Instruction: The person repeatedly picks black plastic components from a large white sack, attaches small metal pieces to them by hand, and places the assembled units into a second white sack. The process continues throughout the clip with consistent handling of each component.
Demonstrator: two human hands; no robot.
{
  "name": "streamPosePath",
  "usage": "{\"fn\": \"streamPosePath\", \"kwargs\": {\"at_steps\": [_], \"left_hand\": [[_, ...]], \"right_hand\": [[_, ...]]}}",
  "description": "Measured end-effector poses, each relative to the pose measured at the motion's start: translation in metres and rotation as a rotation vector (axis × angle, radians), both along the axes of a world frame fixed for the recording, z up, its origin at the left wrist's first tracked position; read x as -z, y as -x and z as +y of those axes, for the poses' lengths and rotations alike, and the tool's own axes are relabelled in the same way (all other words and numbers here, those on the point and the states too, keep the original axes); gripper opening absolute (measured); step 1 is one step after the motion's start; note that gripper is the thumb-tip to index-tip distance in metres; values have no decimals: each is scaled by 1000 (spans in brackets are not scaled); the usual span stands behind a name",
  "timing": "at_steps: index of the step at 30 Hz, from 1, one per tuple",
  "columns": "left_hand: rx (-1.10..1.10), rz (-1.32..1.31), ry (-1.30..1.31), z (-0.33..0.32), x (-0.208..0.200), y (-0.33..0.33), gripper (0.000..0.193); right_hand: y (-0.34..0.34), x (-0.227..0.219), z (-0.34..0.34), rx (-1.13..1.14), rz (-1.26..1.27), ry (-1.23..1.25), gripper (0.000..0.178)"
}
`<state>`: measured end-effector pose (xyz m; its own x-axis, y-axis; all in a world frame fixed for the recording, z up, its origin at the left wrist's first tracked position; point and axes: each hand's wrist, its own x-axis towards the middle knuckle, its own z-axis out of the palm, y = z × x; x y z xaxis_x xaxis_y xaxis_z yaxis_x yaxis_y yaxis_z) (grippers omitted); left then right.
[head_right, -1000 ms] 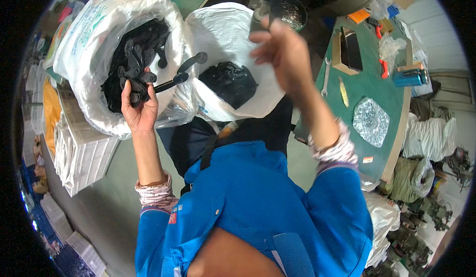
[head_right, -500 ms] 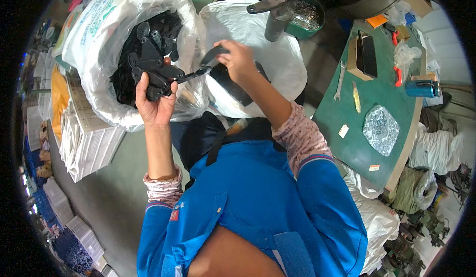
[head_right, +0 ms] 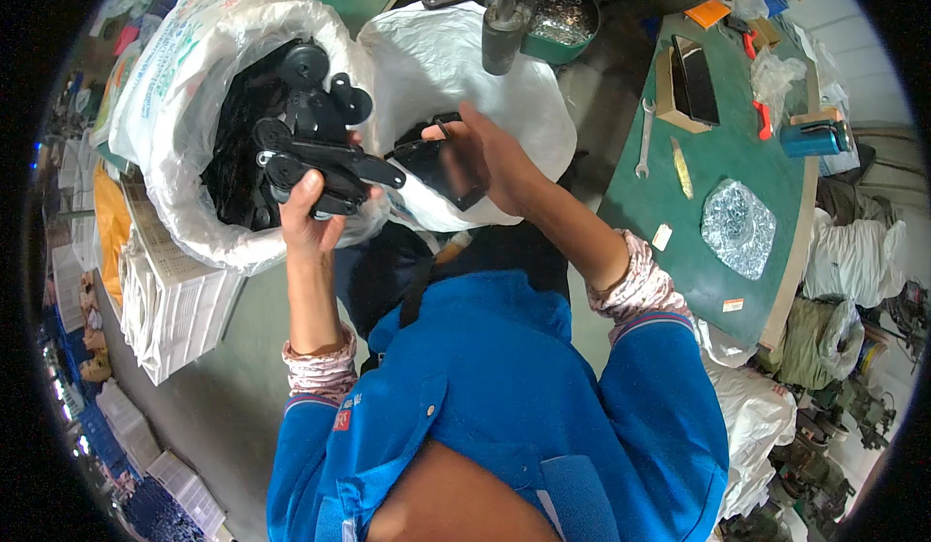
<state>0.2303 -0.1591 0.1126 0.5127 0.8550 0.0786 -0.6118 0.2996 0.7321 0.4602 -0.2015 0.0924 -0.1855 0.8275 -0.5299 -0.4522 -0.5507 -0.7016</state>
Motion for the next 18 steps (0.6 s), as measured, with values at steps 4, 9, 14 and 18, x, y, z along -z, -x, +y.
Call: {"fn": "streamPosePath", "kwargs": {"at_steps": [4,9,14,18], "left_hand": [[72,44,-46,-6,-2,-13,50],[120,106,-26,-16,3,-20,32],[71,75,17,-17,9,-33,35],[135,83,18,-12,13,-30,62]], "right_hand": [[-1,-2,-2,-31,67,48,47],[-13,3,-15,-170,67,49,36],[-33,-6,-27,42,-125,-66,30],[-68,-42,-7,195,-480,-435,29]]}}
